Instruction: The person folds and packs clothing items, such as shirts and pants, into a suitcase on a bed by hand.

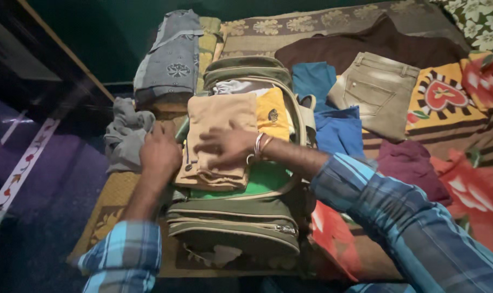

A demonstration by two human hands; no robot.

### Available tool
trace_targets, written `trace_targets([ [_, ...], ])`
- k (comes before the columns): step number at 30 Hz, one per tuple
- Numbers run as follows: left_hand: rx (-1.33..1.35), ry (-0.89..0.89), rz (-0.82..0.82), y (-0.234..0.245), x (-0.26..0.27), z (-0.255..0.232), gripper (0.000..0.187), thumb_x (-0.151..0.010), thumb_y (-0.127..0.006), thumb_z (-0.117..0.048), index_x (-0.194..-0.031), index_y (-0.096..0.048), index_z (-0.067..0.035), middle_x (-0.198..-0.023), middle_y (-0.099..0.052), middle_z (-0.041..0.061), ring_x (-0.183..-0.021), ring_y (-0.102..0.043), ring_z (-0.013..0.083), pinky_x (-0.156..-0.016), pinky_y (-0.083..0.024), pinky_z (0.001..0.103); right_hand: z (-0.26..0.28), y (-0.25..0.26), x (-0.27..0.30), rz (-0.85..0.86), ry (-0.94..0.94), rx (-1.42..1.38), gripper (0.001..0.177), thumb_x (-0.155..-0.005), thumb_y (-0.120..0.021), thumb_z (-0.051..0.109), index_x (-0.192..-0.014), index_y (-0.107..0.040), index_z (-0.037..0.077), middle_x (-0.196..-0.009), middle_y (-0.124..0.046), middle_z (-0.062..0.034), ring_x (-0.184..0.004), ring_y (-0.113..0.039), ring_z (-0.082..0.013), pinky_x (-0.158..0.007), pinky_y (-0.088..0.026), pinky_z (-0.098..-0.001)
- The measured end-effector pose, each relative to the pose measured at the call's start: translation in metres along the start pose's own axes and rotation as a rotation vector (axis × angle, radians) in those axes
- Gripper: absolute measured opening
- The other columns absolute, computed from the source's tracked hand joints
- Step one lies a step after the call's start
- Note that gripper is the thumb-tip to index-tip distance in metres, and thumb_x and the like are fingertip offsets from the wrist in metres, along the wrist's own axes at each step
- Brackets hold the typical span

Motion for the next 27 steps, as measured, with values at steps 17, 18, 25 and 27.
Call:
trace_targets([
  [17,0.15,0.245,0.056,-0.006,-0.048,0.008,0.024,-0.094,-0.066,-0.03,-0.106,-0.072,-0.011,-0.101,-0.073,0.021,-0.094,-0.069,0.0456,-0.081,-0.054,0.057,0.02,-0.041,-0.048,-0.088,0.159,-0.23,0.065,-0.085,-0.056,0.05,-0.139,-0.058,0.014,-0.13,-0.064,-0.0151,-0.116,-0.063,-0.0395,-0.101,-0.049,-0.052],
  [18,0.143,0.276,0.077,-0.004,-0.049,0.007,0.024,-0.094,-0.067,-0.031,-0.106,-0.072,-0.011,-0.1,-0.073,0.021,-0.094,-0.069,0.0458,-0.081,-0.054,0.057,0.021,-0.045,-0.046,-0.084,0.215,-0.208,0.061,-0.088,-0.056,0.05,-0.136,-0.06,0.012,-0.131,-0.064,-0.0153,-0.118,-0.063,-0.0393,-0.102,-0.049,-0.0519],
  [25,0.142,0.046,-0.031,-0.013,-0.064,-0.011,0.024,-0.09,-0.066,-0.02,-0.112,-0.07,-0.011,-0.109,-0.072,0.018,-0.102,-0.068,0.0415,-0.086,-0.054,0.055,0.017,-0.023,-0.033,0.048,0.32,-0.316,0.064,-0.092,-0.063,0.057,-0.129,-0.062,0.004,-0.124,-0.065,-0.0187,-0.116,-0.063,-0.0374,-0.097,-0.05,-0.0469],
  [27,0.198,-0.117,-0.107,-0.022,-0.066,-0.031,0.024,-0.093,-0.065,-0.02,-0.115,-0.068,-0.011,-0.11,-0.071,0.017,-0.107,-0.067,0.0397,-0.09,-0.053,0.053,-0.002,-0.008,-0.023,-0.011,0.179,-0.346,0.057,-0.096,-0.059,0.057,-0.12,-0.07,0.007,-0.115,-0.072,-0.0148,-0.107,-0.07,-0.0335,-0.094,-0.053,-0.0437],
])
Point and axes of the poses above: each hand's wrist, its own x-axis away from the middle knuckle, its own y-axis out of the back of the hand, z = x × y, the point moved 3 cm from there along -x, towards the middle knuckle
